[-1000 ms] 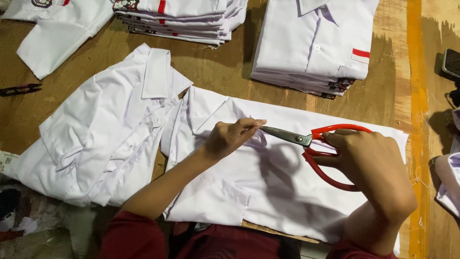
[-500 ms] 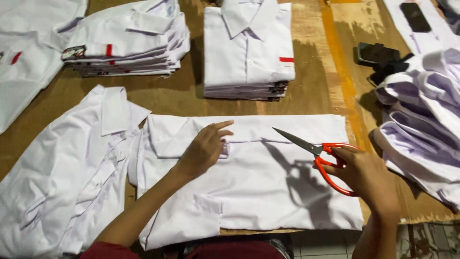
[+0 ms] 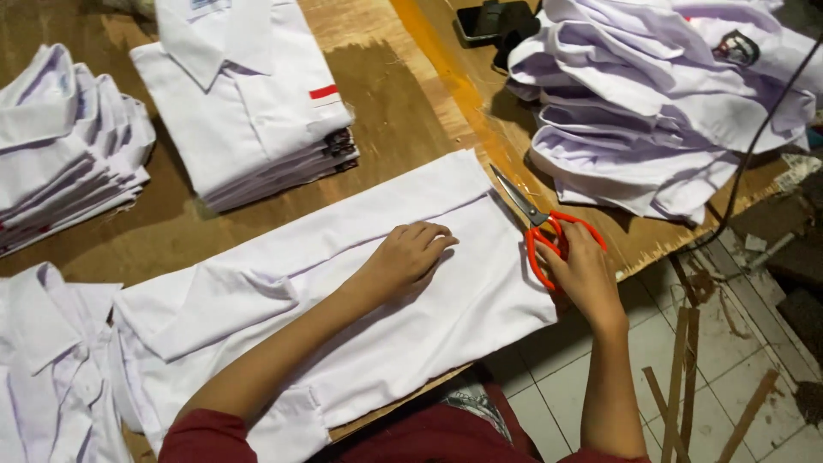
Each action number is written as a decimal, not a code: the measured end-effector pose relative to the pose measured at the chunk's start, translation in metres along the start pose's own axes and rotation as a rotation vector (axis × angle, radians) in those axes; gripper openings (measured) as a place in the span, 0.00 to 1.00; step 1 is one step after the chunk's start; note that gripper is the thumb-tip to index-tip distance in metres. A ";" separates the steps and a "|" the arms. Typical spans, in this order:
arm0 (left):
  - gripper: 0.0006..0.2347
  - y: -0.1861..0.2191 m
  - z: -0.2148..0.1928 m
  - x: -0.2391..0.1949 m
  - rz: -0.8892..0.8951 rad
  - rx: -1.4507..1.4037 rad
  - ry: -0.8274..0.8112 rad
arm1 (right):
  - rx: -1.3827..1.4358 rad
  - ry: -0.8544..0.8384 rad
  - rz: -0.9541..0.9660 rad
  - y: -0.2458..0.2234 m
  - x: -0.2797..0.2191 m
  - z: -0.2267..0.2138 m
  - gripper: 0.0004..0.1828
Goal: Folding a white shirt and trimming loose threads with scissors on a wooden table in a factory.
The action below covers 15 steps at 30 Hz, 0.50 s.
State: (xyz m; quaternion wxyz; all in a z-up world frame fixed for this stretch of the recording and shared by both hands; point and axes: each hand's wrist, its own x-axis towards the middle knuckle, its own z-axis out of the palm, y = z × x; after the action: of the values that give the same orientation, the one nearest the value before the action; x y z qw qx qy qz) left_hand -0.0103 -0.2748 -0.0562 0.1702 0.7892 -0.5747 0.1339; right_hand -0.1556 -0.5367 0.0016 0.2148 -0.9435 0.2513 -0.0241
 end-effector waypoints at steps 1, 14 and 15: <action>0.13 0.005 -0.001 0.004 0.011 -0.006 -0.002 | 0.001 0.004 0.012 0.017 0.006 0.006 0.29; 0.03 0.034 -0.035 -0.035 0.152 -0.073 0.008 | -0.243 0.205 -0.143 0.062 0.025 0.037 0.27; 0.03 0.036 -0.047 -0.044 0.161 -0.077 0.012 | -0.360 0.225 -0.124 0.061 0.026 0.036 0.29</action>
State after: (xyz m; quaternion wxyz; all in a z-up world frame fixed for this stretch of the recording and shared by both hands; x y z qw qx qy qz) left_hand -0.0584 -0.2274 -0.0274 0.1924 0.7326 -0.6399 0.1297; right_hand -0.1559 -0.5829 -0.0585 0.0115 -0.9716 0.2154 -0.0973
